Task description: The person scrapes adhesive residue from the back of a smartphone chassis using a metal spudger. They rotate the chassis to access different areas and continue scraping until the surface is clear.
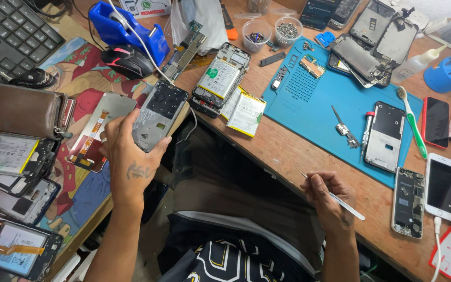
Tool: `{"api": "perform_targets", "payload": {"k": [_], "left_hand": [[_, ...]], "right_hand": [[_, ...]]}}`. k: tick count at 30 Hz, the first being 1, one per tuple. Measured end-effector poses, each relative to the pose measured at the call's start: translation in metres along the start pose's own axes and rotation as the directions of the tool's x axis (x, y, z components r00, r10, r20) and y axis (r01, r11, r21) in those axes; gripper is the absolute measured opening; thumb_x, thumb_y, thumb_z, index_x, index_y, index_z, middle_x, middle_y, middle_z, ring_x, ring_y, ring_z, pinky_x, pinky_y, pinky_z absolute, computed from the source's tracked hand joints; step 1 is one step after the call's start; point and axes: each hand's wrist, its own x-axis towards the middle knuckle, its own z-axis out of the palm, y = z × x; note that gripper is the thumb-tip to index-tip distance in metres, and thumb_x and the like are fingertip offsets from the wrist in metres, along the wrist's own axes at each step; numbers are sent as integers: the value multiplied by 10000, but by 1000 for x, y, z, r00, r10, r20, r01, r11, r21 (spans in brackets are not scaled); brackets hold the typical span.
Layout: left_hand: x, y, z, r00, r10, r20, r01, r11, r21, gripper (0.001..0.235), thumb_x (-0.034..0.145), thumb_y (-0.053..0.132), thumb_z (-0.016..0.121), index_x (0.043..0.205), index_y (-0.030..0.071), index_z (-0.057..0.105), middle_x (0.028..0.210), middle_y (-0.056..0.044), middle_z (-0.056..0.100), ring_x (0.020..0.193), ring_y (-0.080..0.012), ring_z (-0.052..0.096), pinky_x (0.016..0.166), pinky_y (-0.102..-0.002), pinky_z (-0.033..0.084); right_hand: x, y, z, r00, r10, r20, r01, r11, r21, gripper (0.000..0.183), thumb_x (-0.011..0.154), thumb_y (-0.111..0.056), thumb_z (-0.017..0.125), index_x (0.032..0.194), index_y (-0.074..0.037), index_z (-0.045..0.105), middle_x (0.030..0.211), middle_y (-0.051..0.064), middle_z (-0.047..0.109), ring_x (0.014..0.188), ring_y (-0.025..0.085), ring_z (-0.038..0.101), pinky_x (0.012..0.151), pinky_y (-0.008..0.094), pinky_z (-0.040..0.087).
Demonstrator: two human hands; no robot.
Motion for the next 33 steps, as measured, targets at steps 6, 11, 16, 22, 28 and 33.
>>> {"api": "perform_targets", "payload": {"k": [6, 11, 16, 22, 28, 33], "left_hand": [[0, -3, 2, 999, -34, 8, 35, 999, -24, 634, 757, 251, 881, 1310, 66, 633, 1302, -114, 542, 1264, -323, 500, 1078, -503, 371], [-2, -2, 2, 999, -31, -28, 31, 999, 19, 588, 774, 242, 892, 1284, 64, 661, 1318, -108, 558, 1272, -327, 507, 1084, -518, 357], [-4, -3, -3, 999, -52, 5, 52, 998, -42, 596, 794, 243, 878, 1318, 68, 654, 1304, -123, 563, 1233, -317, 553, 1035, -450, 460], [-6, -13, -1, 999, 25, -20, -26, 1000, -11, 658, 775, 229, 916, 1350, 45, 656, 1323, -147, 573, 1241, -355, 561, 1043, -462, 481], [-10, -31, 4, 981, 169, -97, -143, 962, 233, 606, 700, 243, 969, 1196, 26, 697, 1251, -164, 594, 1200, -357, 584, 1024, -512, 455], [-15, -16, -8, 989, 118, -92, -109, 989, 97, 584, 775, 292, 943, 1211, 35, 652, 1183, -147, 540, 1132, -318, 551, 1066, -434, 478]], "right_hand": [[0, -7, 6, 999, 15, -40, -17, 999, -38, 160, 1023, -93, 642, 1096, 46, 675, 900, 134, 698, 740, 127, 604, 649, 251, 499], [-3, -20, 14, 988, -135, 78, 142, 985, -92, 271, 932, -29, 643, 1194, 31, 608, 1175, 186, 698, 971, 185, 690, 906, 349, 589], [-1, -24, 12, 999, -42, 21, 43, 996, -73, 169, 957, -16, 592, 1107, 48, 638, 1199, 215, 715, 985, 223, 767, 867, 387, 633], [-6, -29, 16, 999, -4, -48, -9, 966, -260, 197, 985, -52, 628, 1143, 44, 694, 1000, 170, 791, 602, 161, 658, 544, 278, 564], [-2, -60, 14, 960, -272, -65, 107, 572, -813, 183, 956, -170, 715, 1077, -42, 762, 771, 71, 769, 618, 111, 709, 539, 265, 540], [9, -70, 7, 932, -361, -19, 125, 370, -921, 135, 924, -179, 747, 927, -46, 768, 763, 87, 712, 566, 176, 649, 508, 310, 495]]}}
